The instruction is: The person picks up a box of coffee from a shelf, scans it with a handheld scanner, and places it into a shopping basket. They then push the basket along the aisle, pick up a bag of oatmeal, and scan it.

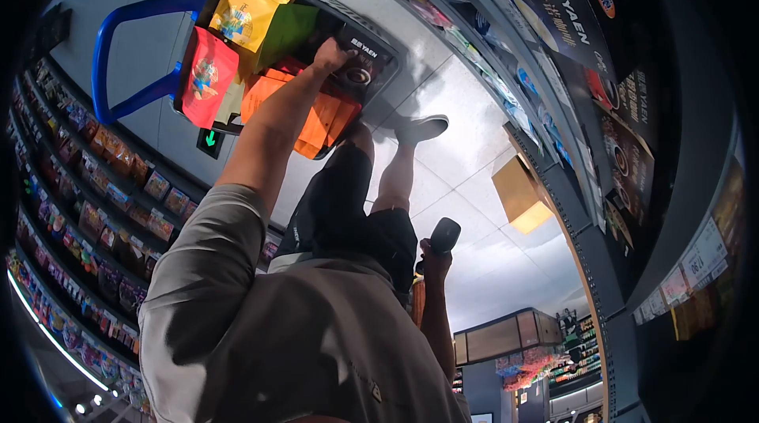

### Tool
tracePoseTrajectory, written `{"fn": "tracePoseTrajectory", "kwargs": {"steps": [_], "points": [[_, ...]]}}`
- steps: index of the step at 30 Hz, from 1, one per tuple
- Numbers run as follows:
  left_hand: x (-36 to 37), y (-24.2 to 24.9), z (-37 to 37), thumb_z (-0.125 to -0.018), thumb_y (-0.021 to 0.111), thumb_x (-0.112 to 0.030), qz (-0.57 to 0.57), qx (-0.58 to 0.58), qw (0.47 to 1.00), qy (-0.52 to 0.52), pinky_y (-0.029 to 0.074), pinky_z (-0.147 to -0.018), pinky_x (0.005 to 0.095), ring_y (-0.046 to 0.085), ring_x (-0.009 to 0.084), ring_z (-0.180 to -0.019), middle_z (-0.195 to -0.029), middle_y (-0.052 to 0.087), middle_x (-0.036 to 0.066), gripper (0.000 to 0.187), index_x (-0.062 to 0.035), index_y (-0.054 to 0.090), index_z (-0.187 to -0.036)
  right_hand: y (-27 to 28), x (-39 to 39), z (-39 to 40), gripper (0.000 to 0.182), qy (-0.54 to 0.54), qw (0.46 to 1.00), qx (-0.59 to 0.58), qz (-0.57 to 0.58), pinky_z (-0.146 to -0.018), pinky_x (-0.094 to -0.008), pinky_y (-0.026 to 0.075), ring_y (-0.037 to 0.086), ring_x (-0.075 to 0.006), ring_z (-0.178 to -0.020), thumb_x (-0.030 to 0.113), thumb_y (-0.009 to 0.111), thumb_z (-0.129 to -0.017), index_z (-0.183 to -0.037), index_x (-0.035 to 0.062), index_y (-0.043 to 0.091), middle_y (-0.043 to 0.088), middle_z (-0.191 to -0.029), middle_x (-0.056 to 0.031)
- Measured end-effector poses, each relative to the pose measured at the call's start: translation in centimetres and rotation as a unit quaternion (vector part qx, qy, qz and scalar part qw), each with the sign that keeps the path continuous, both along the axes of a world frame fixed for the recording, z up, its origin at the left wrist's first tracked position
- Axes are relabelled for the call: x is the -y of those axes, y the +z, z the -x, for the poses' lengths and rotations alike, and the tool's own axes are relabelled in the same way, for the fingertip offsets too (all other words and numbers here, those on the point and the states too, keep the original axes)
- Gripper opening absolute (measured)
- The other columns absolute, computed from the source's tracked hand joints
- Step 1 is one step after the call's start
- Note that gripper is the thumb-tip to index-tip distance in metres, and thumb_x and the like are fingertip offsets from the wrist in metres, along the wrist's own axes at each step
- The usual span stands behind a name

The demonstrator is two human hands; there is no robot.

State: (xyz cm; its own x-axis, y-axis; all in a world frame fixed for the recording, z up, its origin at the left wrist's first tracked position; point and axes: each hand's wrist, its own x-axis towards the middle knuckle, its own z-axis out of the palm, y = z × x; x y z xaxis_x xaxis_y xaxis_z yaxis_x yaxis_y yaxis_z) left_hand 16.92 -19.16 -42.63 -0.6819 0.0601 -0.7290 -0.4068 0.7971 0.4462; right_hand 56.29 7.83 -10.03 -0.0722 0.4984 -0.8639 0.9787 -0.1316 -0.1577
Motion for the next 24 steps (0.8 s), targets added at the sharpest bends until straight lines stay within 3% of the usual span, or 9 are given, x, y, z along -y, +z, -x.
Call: {"fn": "tracePoseTrajectory", "kwargs": {"steps": [1, 2, 5, 8, 12, 18, 21, 24], "points": [[0.0, 0.2, 0.2, -0.073, 0.072, -0.032, 0.013, -0.017, 1.0, -0.02, 0.045, -0.09, 0.0405, 0.056, 0.0362, -0.107, -0.109, 0.06, 0.024, 0.052, 0.0007, 0.054, -0.11, -0.1, 0.0, 0.0, 0.015, 0.0, 1.0, -0.001, -0.001, -0.053, -0.025, 0.047, 0.058, -0.0097, -0.058, 0.012, 0.072, -0.073, -0.085, 0.0024, 0.069, 0.066, -0.073, -0.0033], [-1.2, 4.5, 0.8, -0.082, 0.061, -0.029, 0.045, -0.011, 0.999, -0.005, 0.045, -0.09, 0.0416, 0.055, 0.0366, -0.108, -0.109, 0.059, 0.024, 0.042, 0.0017, 0.053, -0.111, -0.3, 0.0, -0.1, 0.015, 0.0, 1.0, -0.003, -0.001, -0.053, -0.025, 0.047, 0.058, -0.0099, -0.058, 0.012, 0.072, -0.073, -0.085, 0.0024, 0.069, 0.066, -0.073, -0.0032], [-1.2, 6.3, 1.3, -0.087, 0.049, -0.025, 0.1, -0.009, 0.995, -0.014, 0.044, -0.092, 0.0423, 0.055, 0.037, -0.108, -0.11, 0.059, 0.025, 0.036, 0.0016, 0.053, -0.111, -0.6, 0.0, -0.2, 0.016, 0.003, 1.0, 0.004, 0.005, -0.054, -0.0253, 0.047, 0.059, -0.0103, -0.058, 0.012, 0.072, -0.073, -0.085, 0.0024, 0.069, 0.066, -0.073, -0.0035], [-0.7, 7.7, 1.3, -0.088, 0.044, -0.021, 0.048, -0.042, 0.997, 0.038, 0.045, -0.091, 0.0432, 0.055, 0.0383, -0.106, -0.11, 0.058, 0.026, 0.033, 0.0017, 0.054, -0.11, -1.1, 0.1, -0.3, 0.016, -0.002, 1.0, -0.007, 0.002, -0.054, -0.0256, 0.047, 0.059, -0.0108, -0.059, 0.013, 0.071, -0.073, -0.085, 0.0024, 0.069, 0.066, -0.074, -0.0037], [-0.2, 4.5, 0.8, -0.087, 0.047, -0.021, 0.027, -0.089, 0.996, 0.01, 0.045, -0.09, 0.0443, 0.055, 0.0394, -0.106, -0.11, 0.058, 0.026, 0.034, 0.0019, 0.054, -0.11, -1.2, 0.0, -0.1, 0.015, 0.013, 1.0, -0.018, 0.011, -0.054, -0.0258, 0.047, 0.059, -0.0108, -0.059, 0.012, 0.071, -0.073, -0.084, 0.0025, 0.069, 0.066, -0.073, -0.0036], [-1.0, 5.7, 1.4, -0.085, 0.053, -0.024, 0.061, 0.037, 0.997, -0.039, 0.044, -0.09, 0.0443, 0.054, 0.0399, -0.107, -0.109, 0.058, 0.027, 0.034, 0.0012, 0.054, -0.108, -2.0, -0.3, -0.8, 0.017, -0.016, 1.0, -0.014, 0.003, -0.055, -0.026, 0.047, 0.059, -0.0107, -0.059, 0.012, 0.072, -0.072, -0.085, 0.0025, 0.068, 0.066, -0.074, -0.0036], [-1.1, 7.7, 1.8, -0.09, 0.045, -0.027, 0.071, -0.028, 0.997, -0.027, 0.044, -0.09, 0.0447, 0.054, 0.0406, -0.106, -0.109, 0.058, 0.026, 0.034, 0.0017, 0.053, -0.107, -2.0, -0.3, -1.0, 0.017, -0.01, 1.0, -0.004, 0.002, -0.055, -0.0257, 0.047, 0.059, -0.0104, -0.058, 0.011, 0.072, -0.072, -0.086, 0.0024, 0.068, 0.066, -0.074, -0.0038], [-1.3, 10.3, 2.3, -0.096, 0.023, -0.024, 0.065, -0.047, 0.996, 0.038, 0.042, -0.093, 0.0455, 0.052, 0.0406, -0.108, -0.113, 0.057, 0.024, 0.039, -0.0011, 0.053, -0.108, -2.1, -0.4, -1.0, 0.017, -0.012, 1.0, -0.014, 0.002, -0.054, -0.0254, 0.046, 0.058, -0.0103, -0.058, 0.012, 0.072, -0.072, -0.085, 0.0023, 0.068, 0.065, -0.073, -0.0039]]}}
